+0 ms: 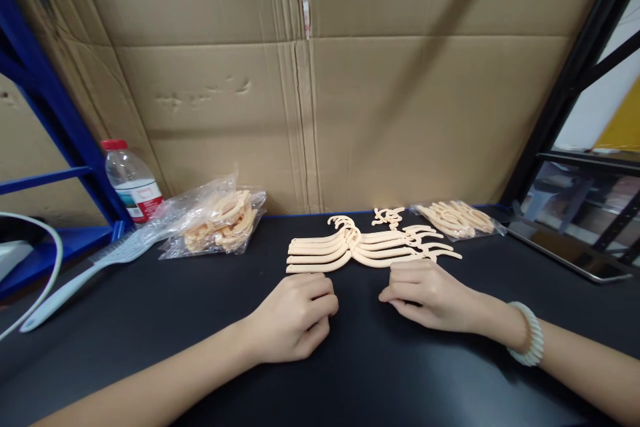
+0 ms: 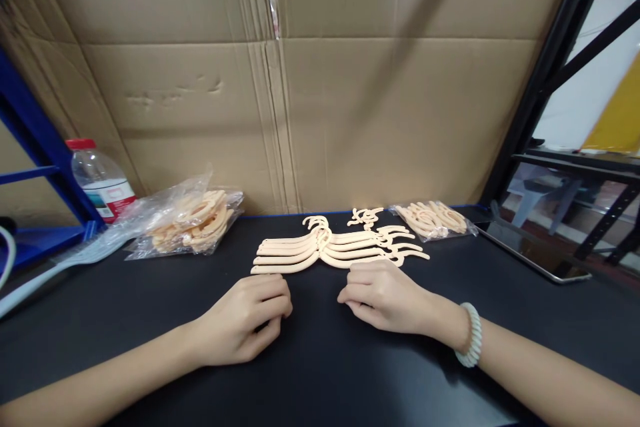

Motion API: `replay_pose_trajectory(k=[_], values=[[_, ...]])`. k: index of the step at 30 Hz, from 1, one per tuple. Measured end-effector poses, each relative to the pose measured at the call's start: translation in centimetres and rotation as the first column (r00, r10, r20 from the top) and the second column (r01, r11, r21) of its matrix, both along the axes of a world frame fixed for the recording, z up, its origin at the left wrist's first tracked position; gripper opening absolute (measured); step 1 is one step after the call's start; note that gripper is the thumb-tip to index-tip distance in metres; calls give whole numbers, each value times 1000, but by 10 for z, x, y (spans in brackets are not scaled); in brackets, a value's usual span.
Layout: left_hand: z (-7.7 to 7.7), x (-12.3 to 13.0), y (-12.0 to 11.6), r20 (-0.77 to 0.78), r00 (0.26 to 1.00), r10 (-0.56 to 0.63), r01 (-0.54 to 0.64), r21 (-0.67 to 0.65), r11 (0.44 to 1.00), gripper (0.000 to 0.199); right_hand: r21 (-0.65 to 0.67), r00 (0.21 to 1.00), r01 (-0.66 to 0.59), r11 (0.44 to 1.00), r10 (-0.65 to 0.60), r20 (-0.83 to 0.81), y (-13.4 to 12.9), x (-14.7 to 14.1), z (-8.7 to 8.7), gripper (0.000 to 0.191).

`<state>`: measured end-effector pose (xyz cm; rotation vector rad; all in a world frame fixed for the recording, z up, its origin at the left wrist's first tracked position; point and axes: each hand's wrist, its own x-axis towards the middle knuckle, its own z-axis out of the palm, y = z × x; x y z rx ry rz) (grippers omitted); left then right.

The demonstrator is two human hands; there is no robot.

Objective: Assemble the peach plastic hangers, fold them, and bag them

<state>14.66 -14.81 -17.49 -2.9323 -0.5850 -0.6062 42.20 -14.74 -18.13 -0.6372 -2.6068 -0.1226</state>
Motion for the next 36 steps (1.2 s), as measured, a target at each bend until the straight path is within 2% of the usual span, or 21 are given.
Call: replay_pose_trajectory(k=[5,9,13,15,18,22,28,36], values=[[2,-3,2,-32,999,9,-10,-18,1000,18,-33,983,55,998,-60,-171,12,2,-1,19],[2,-4,2,14,1000,18,-17,-80,997,22,-35,933,231,972,-232,-276,41,16,10,17],[3,-3,2,30,999,16,-12,-131,991,24,-88,870,461,883,-469,-151,81,41,30,18],[3,-3,2,33,999,25,-20,-151,988,25,-166,833,533,830,-549,-70,101,51,39,21],[3,-3,1,22,999,30,-27,-159,987,26,-226,843,529,818,-537,29,126,58,43,18],[5,-1,-4,-6,1000,8,-9,-160,987,28,-232,857,514,825,-507,96,144,52,35,16],[7,2,-8,-4,1000,-15,14,-184,983,28,-161,841,540,826,-534,85,142,40,24,20],[8,2,-6,-3,1000,-22,21,-195,981,27,-103,791,611,785,-610,41,137,26,14,23]])
